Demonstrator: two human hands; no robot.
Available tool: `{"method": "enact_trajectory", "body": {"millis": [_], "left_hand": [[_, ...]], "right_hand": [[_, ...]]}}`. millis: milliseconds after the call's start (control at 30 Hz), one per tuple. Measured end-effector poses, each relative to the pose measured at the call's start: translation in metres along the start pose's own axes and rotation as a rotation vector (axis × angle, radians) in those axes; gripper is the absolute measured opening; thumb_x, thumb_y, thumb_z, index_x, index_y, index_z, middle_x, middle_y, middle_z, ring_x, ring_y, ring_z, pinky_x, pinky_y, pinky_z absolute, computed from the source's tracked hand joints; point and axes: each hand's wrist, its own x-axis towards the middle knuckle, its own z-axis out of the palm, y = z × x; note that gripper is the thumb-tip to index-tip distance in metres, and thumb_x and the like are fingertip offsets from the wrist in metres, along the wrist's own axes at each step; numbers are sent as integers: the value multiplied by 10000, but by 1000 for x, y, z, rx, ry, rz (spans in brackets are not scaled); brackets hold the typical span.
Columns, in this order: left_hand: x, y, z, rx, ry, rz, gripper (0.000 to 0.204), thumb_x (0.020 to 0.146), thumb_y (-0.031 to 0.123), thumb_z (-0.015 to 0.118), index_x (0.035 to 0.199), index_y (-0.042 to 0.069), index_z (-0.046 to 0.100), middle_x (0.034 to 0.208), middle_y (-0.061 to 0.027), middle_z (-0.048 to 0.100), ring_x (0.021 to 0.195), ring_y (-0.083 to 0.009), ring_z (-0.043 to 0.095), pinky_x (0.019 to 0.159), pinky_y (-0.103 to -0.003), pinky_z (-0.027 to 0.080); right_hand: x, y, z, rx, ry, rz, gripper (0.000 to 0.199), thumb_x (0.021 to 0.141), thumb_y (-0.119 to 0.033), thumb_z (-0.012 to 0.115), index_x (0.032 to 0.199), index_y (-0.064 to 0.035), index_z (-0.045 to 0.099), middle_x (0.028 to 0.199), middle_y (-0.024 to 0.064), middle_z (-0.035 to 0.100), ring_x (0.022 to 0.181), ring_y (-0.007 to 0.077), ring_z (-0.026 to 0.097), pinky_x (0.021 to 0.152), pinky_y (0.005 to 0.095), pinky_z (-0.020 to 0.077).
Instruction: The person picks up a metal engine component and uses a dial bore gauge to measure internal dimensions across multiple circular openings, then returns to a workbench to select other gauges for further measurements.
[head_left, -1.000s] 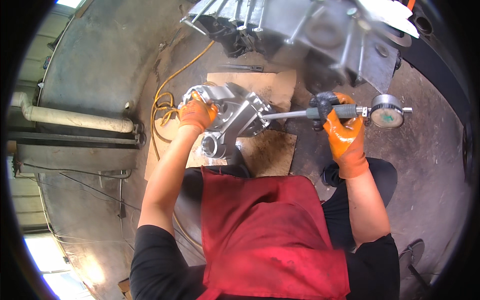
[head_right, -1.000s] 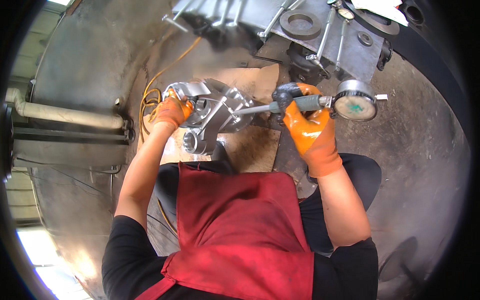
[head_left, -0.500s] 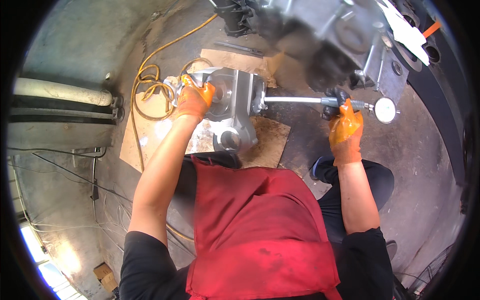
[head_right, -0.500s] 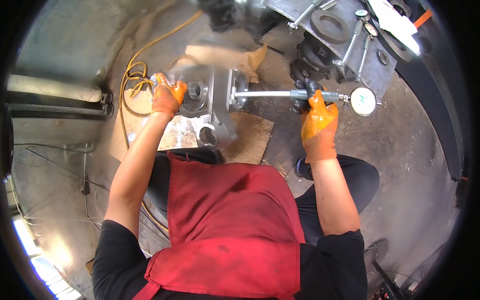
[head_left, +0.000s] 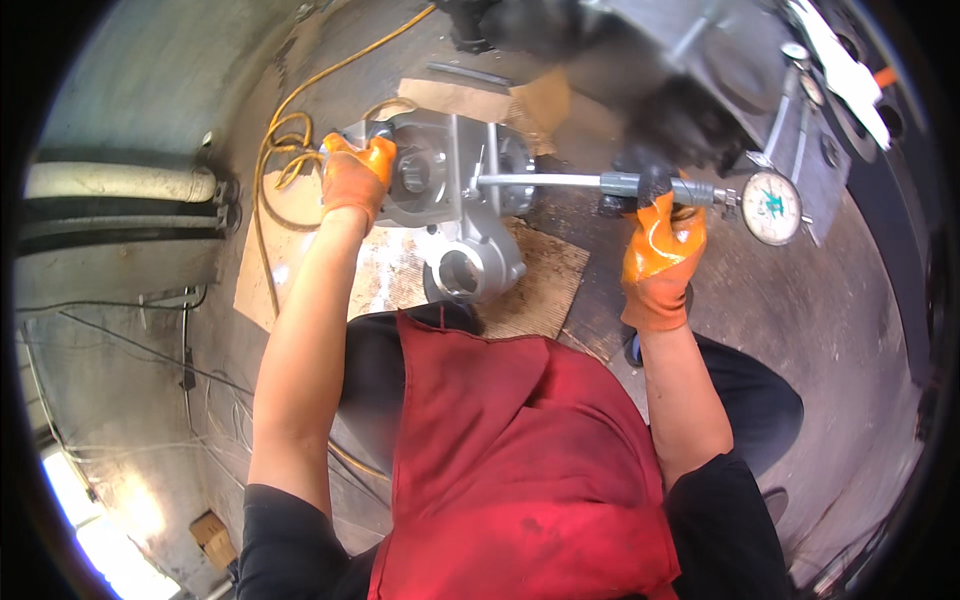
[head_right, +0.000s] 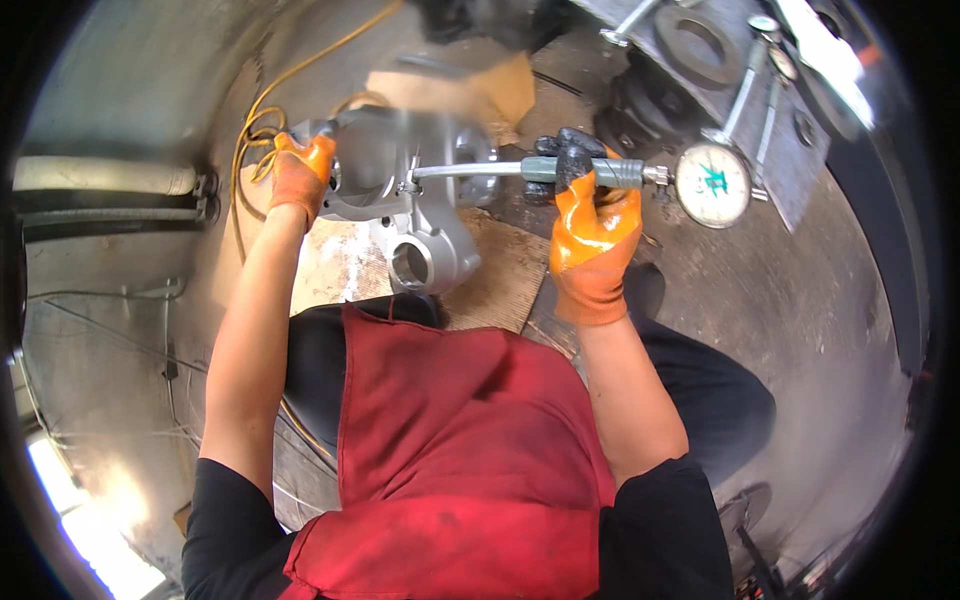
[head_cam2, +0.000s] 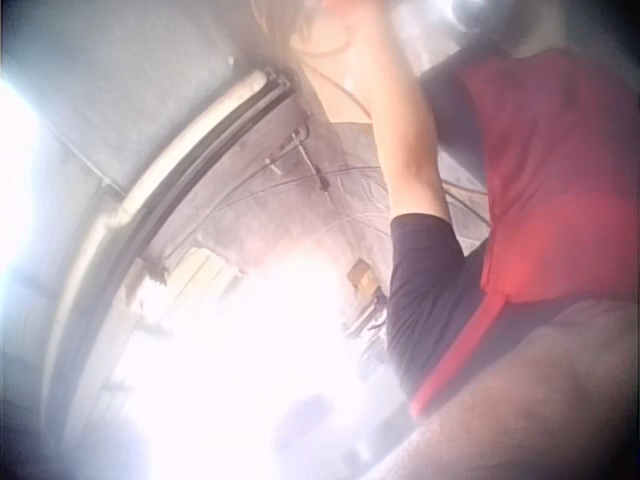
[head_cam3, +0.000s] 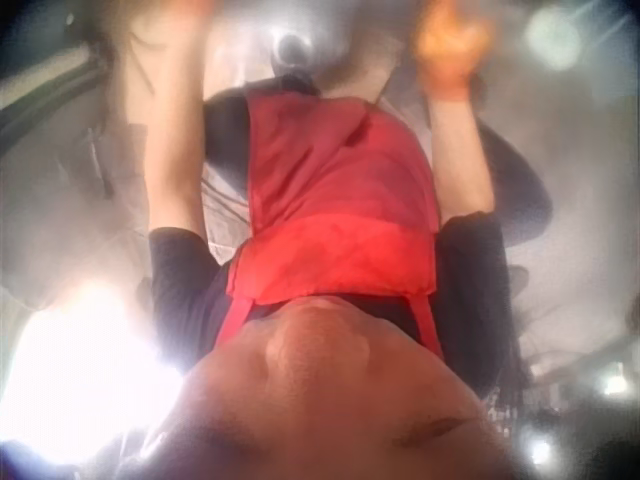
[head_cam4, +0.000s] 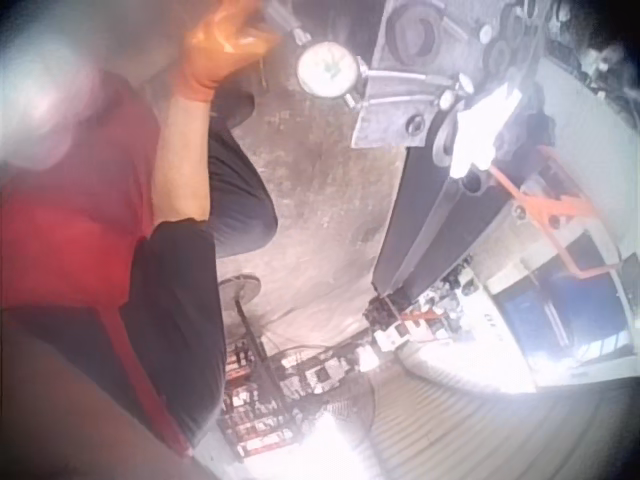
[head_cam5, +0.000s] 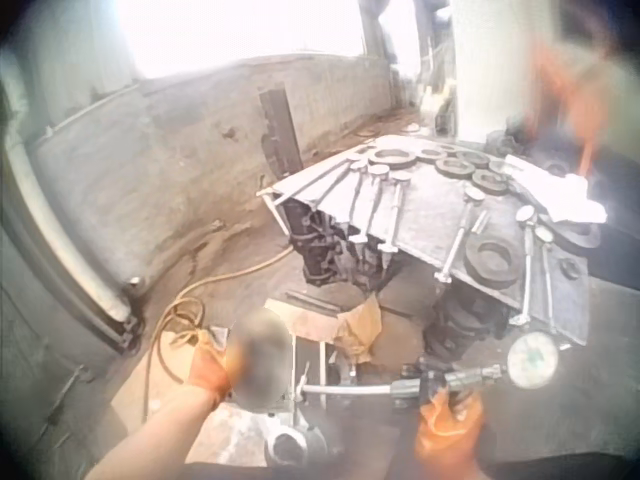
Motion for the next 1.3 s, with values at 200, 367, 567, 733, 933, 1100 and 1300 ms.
{"method": "enact_trajectory", "body": {"millis": [200,367,567,733,933,1100,1300], "left_hand": [[7,-17,-4,-183,-7,-51,532,872,382,672,1085,-75,503,815,-202,676,767,-245,664,708,-388,514],[13,-9,-21,-311,-121,-235,436,932,343,642,1198,0,606,1088,-101,667,1020,-164,596,903,-320,469],[33,-28,-25,-548,-154,-366,551,867,436,677,1192,-5,608,1132,-106,642,1044,-199,562,910,-344,444],[54,-37,-26,-509,-107,-356,433,945,404,653,1230,79,667,1021,-68,684,822,-185,646,747,-319,550],[63,-29,-25,-567,-105,-412,481,889,437,747,1172,51,690,979,-58,706,835,-178,662,743,-293,541],[53,-6,-25,-656,-155,-406,528,909,443,714,1234,28,674,1115,-77,716,956,-211,680,832,-311,544],[48,23,-27,-841,-176,-554,334,835,244,683,1078,15,680,946,-203,687,858,-360,669,752,-393,531]], "right_hand": [[12,63,7,-104,-35,-27,286,979,-114,675,1229,3,601,1062,42,651,930,125,615,810,288,524],[14,82,39,-129,-93,52,234,984,-65,636,1196,29,602,1075,71,673,925,118,627,828,262,512],[18,150,63,-89,-265,123,259,1007,-58,592,1225,82,574,1131,154,696,975,200,689,795,302,574],[15,161,72,301,-151,529,372,930,-24,672,1269,26,527,1082,62,643,902,104,615,801,248,506],[8,167,81,-134,-246,169,285,1005,-126,610,1220,61,597,1039,131,718,842,156,685,735,283,561],[8,169,82,-30,-261,149,259,986,-100,626,1197,49,605,1045,120,715,870,137,678,756,264,542],[20,166,94,-100,-278,292,215,972,-92,639,1148,27,605,832,10,645,708,63,570,616,230,452]]}}
